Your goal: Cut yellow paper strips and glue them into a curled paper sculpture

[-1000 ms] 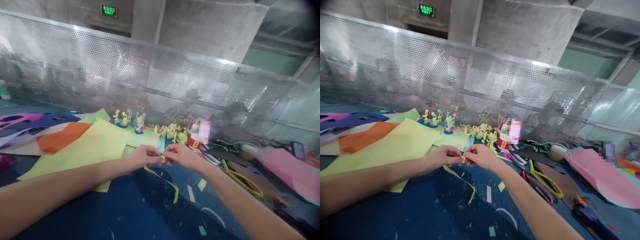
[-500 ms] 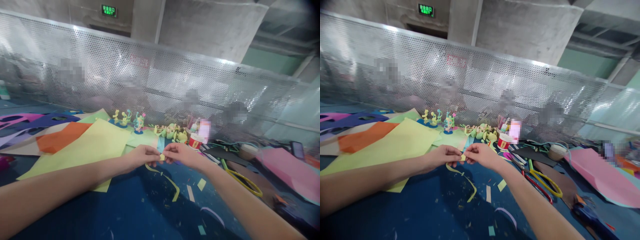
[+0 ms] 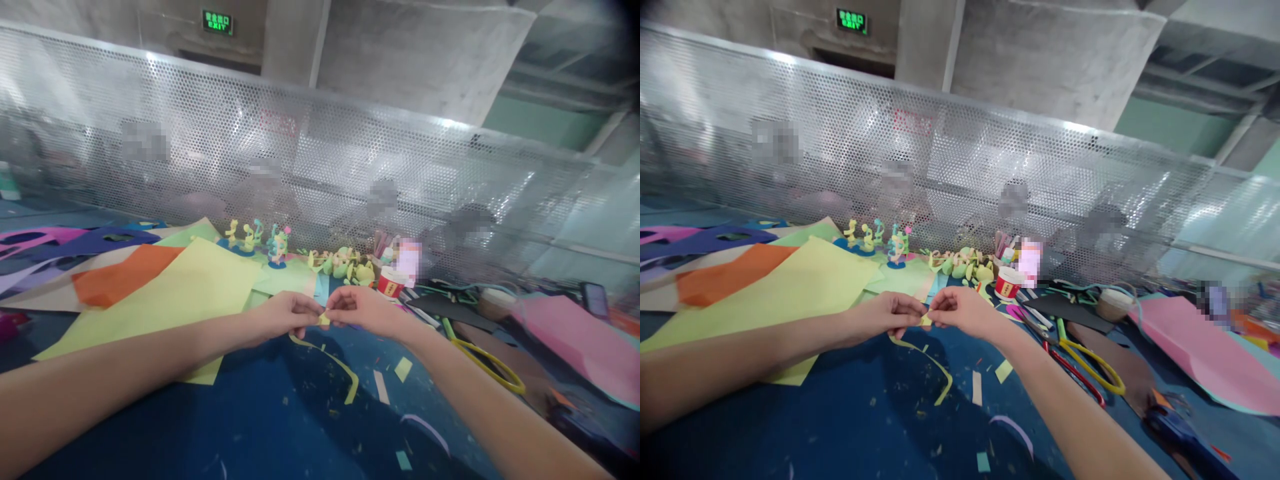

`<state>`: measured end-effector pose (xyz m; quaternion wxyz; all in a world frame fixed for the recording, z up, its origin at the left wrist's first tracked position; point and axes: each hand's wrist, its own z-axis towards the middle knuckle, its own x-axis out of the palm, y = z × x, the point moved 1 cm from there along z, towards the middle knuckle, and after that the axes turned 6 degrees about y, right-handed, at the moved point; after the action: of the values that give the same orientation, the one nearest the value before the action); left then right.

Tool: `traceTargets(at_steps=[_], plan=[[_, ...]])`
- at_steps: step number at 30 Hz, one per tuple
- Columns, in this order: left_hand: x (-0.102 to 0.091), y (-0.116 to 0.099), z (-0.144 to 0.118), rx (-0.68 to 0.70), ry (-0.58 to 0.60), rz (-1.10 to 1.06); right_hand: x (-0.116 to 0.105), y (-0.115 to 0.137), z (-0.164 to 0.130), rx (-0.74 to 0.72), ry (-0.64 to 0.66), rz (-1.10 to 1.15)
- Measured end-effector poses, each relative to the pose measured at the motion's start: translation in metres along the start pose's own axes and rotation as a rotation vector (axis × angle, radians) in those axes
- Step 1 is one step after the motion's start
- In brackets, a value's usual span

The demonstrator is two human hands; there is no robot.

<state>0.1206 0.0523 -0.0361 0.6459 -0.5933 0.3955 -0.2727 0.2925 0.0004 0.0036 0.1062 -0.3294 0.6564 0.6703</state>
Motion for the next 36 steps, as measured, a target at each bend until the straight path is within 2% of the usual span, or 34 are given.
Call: traceTargets(at_steps=[10,27,36], plan=[[-0.0004,0.0032,0.0028,0.025,0.012,-0.034,-0.0036,-0.0032,0.0001,-0.04,0.012,0.02],[-0.0011,0.0037,0.0028,-0.023,-0.061,-0.005,-0.0001,-0.002,0.0008,0.025,-0.025,0.031],[-0.0042,0.0101,0.0047,0.051,-0.039,0.014,-0.0018,-0.0055,0.001,0.038,0.001,0.064]])
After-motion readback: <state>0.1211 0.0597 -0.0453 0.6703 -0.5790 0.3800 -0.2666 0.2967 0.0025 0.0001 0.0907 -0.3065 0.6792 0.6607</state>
